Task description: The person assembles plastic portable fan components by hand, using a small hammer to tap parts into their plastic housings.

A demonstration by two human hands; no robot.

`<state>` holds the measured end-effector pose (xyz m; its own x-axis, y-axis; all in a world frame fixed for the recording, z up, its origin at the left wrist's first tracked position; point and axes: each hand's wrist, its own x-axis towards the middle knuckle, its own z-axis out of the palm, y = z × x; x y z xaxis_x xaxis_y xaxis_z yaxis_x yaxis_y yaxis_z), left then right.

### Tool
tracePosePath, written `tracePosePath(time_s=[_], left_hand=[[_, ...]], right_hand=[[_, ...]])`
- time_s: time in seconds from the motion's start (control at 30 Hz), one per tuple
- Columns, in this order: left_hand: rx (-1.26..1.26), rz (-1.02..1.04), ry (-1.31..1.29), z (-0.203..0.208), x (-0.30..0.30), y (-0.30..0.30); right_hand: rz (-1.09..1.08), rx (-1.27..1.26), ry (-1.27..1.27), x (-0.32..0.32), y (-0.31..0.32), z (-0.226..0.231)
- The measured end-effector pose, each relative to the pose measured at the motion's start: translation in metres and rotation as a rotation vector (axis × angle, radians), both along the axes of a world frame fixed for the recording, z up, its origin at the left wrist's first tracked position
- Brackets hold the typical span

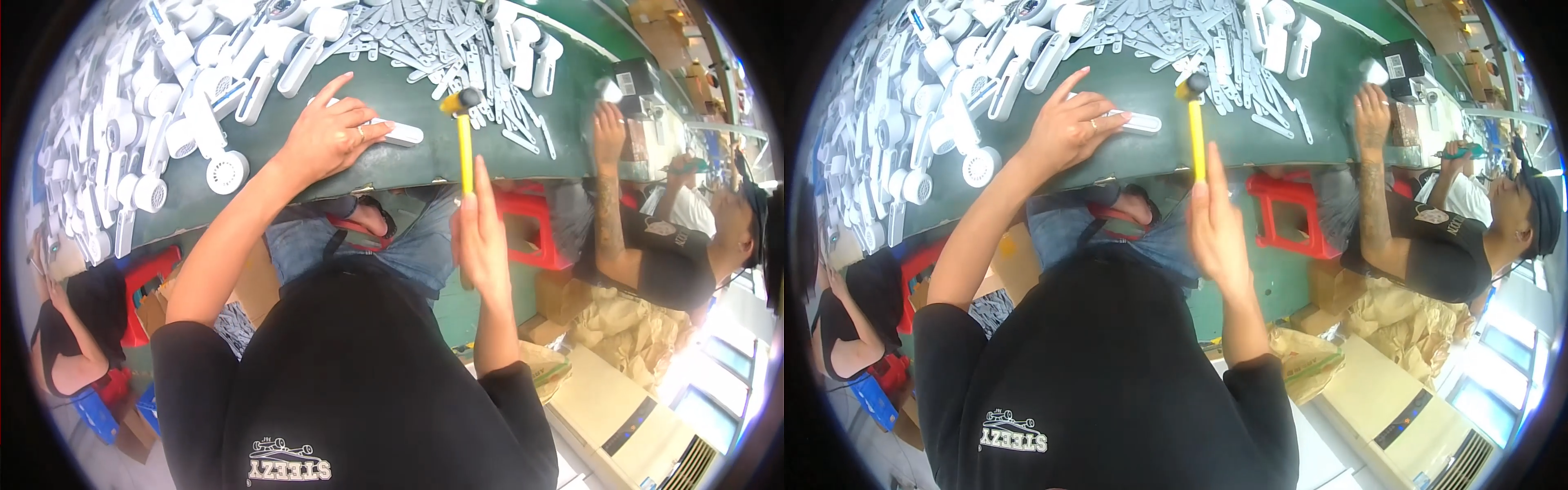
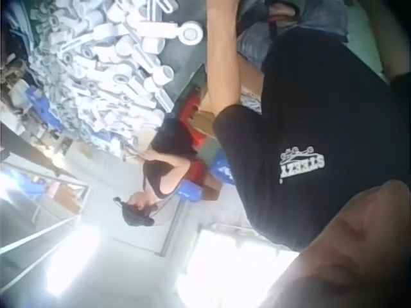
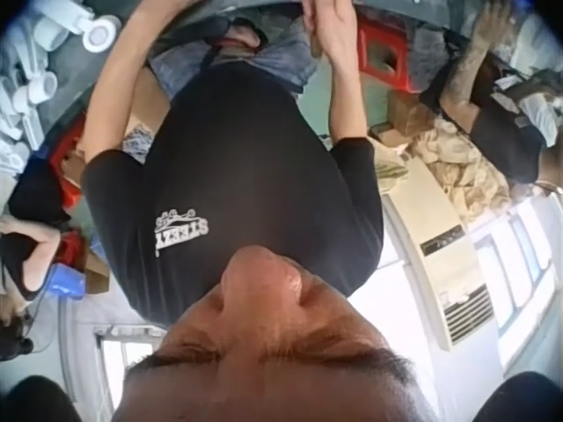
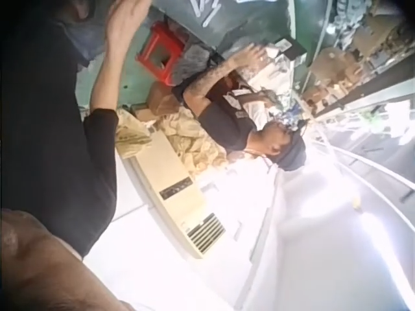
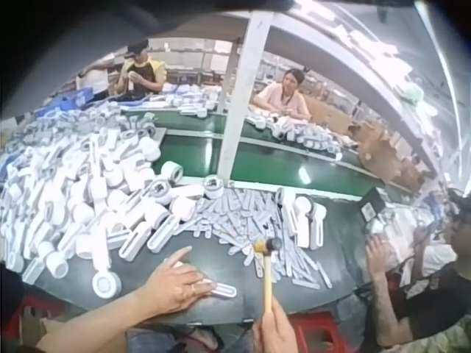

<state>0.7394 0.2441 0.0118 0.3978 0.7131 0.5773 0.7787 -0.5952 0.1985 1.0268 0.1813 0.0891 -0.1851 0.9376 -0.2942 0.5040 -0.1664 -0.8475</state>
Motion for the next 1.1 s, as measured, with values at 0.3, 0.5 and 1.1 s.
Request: tracePosePath(time_s=[0.3,0.5,1.1], left_hand=[[-0.004,-0.027,-0.022,0.001,0.004,0.001],[-0.010,-0.020,-0.022,0.002,0.001,0.000],[-0.189,-0.105,0.025,0.035,0.010,0.007]], right_hand=[[0.069,-0.001,-0.134,-0.014,-0.033,-0.027],[0.036,-0.028,-0.163,-0.017,-0.032,-0.027],[-0.012,-0.047,0.257,0.011,-0.026,-0.002]])
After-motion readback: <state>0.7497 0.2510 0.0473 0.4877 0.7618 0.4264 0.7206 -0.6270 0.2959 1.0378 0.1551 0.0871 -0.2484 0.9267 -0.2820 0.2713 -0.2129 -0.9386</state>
